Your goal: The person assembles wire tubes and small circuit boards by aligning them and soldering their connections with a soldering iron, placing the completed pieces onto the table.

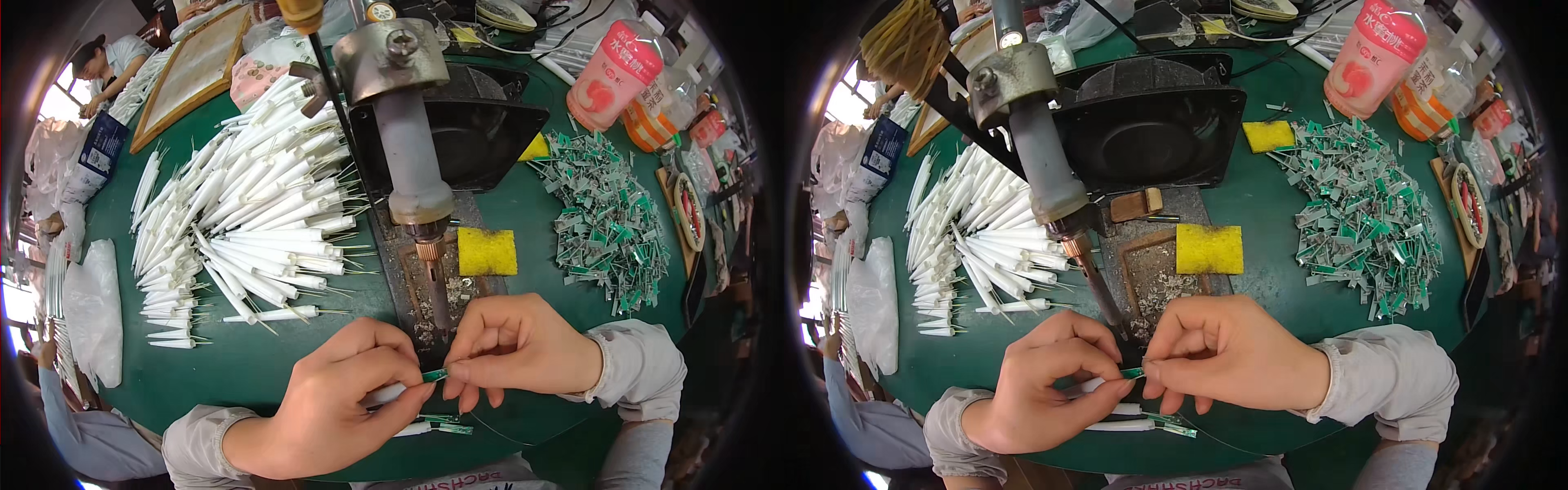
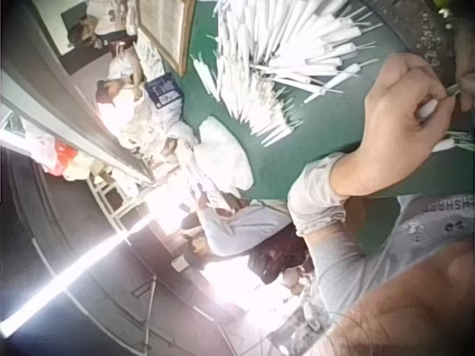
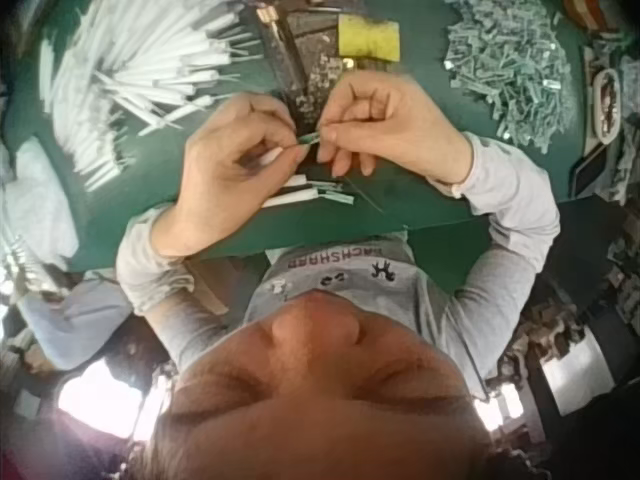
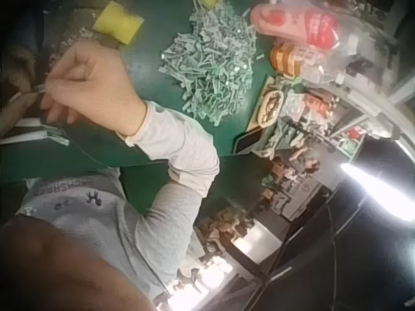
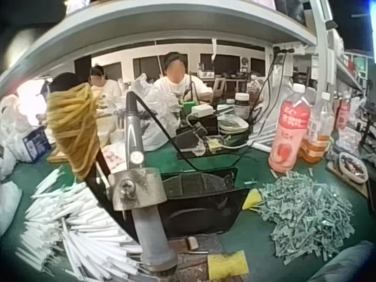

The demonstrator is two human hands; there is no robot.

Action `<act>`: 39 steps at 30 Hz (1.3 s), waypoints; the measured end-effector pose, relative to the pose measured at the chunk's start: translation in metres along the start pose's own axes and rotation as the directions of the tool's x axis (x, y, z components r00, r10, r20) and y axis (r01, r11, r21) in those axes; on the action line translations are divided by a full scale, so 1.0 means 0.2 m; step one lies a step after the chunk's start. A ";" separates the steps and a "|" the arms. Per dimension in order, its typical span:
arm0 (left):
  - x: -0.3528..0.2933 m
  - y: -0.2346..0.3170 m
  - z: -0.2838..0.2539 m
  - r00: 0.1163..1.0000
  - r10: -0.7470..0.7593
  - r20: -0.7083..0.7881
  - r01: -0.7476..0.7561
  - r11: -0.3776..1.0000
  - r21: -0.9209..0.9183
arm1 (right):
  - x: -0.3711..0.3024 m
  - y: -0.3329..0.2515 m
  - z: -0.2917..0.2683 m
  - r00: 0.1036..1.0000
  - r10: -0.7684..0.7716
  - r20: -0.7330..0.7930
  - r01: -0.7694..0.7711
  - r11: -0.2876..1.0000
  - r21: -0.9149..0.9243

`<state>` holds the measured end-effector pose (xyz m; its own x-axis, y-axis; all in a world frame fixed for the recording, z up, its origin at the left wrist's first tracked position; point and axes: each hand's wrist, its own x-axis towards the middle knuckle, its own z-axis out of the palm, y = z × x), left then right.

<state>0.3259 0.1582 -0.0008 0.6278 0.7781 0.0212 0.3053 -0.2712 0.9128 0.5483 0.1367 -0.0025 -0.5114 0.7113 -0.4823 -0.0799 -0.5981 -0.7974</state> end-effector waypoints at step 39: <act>0.07 -0.01 -0.02 0.992 -0.125 -0.028 0.100 0.896 -0.432 | -0.04 -0.05 -0.02 0.958 -0.255 -0.129 0.253 0.967 -0.038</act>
<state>0.3319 0.1717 -0.0011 0.5646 0.8214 -0.0811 0.0275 0.0796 0.9965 0.5571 0.1389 0.0083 -0.3593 0.8819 -0.3053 -0.1740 -0.3847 -0.9065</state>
